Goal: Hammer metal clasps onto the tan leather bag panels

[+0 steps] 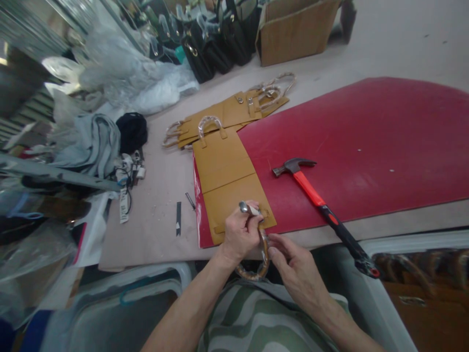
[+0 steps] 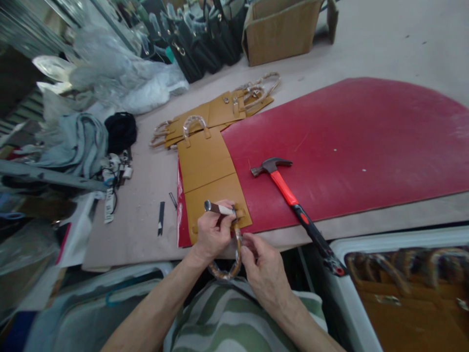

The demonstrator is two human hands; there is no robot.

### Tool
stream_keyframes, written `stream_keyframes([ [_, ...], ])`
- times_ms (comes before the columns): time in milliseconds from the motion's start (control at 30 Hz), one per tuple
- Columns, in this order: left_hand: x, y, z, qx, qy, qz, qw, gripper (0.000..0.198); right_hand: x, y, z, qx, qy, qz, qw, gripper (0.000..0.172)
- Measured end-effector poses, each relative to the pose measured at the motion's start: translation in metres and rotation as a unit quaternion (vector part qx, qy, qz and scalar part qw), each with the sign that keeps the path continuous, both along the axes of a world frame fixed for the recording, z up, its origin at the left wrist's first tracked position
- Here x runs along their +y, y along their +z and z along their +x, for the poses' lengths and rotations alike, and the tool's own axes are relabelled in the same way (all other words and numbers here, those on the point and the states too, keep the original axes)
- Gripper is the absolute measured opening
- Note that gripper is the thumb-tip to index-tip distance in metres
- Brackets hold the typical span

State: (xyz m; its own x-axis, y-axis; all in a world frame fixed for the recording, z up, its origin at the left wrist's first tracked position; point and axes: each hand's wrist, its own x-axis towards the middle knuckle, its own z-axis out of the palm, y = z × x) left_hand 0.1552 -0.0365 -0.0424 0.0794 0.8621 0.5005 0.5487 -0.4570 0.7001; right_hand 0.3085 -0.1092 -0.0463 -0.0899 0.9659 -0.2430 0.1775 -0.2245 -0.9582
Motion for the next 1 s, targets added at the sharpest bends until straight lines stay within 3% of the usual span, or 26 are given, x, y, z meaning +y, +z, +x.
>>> stream_keyframes([
  [233, -0.001, -0.001, 0.0, 0.029, -0.005, 0.004, 1.0, 0.009, -0.003, 0.002, -0.001, -0.013, 0.019, 0.053, 0.998, 0.026],
  [333, -0.001, -0.003, 0.0, 0.038, -0.014, 0.003, 0.999, 0.01, -0.003, 0.005, 0.007, -0.085, -0.009, 0.142, 0.986, 0.021],
  [400, -0.001, -0.004, 0.0, 0.036, -0.022, 0.005, 0.999, 0.01, 0.004, 0.01, 0.02, -0.159, -0.046, 0.235, 0.958, 0.019],
  [500, 0.0, -0.003, -0.001, 0.022, -0.044, 0.01, 0.999, 0.008, 0.024, 0.018, 0.053, -0.303, -0.107, 0.344, 0.883, 0.021],
  [567, 0.001, -0.003, -0.001, 0.014, -0.054, 0.009, 0.998, 0.009, 0.038, 0.022, 0.077, -0.398, -0.116, 0.341, 0.844, 0.027],
  [667, 0.001, -0.003, -0.002, 0.01, -0.063, -0.01, 0.998, 0.011, 0.053, 0.02, 0.101, -0.504, -0.047, 0.255, 0.824, 0.032],
  [767, 0.001, -0.004, -0.003, 0.011, -0.068, -0.039, 0.997, 0.011, 0.059, 0.017, 0.105, -0.528, 0.008, 0.169, 0.833, 0.022],
  [867, 0.001, -0.004, -0.003, 0.007, -0.067, -0.047, 0.997, 0.008, 0.065, 0.021, 0.099, -0.47, 0.009, 0.105, 0.876, 0.014],
  [933, 0.002, -0.003, -0.002, 0.001, -0.067, -0.04, 0.997, 0.008, 0.071, 0.028, 0.095, -0.363, 0.004, 0.021, 0.932, 0.016],
  [1000, 0.003, -0.002, -0.001, 0.0, -0.069, -0.035, 0.997, 0.009, 0.076, 0.035, 0.092, -0.176, 0.004, -0.091, 0.98, 0.017],
])
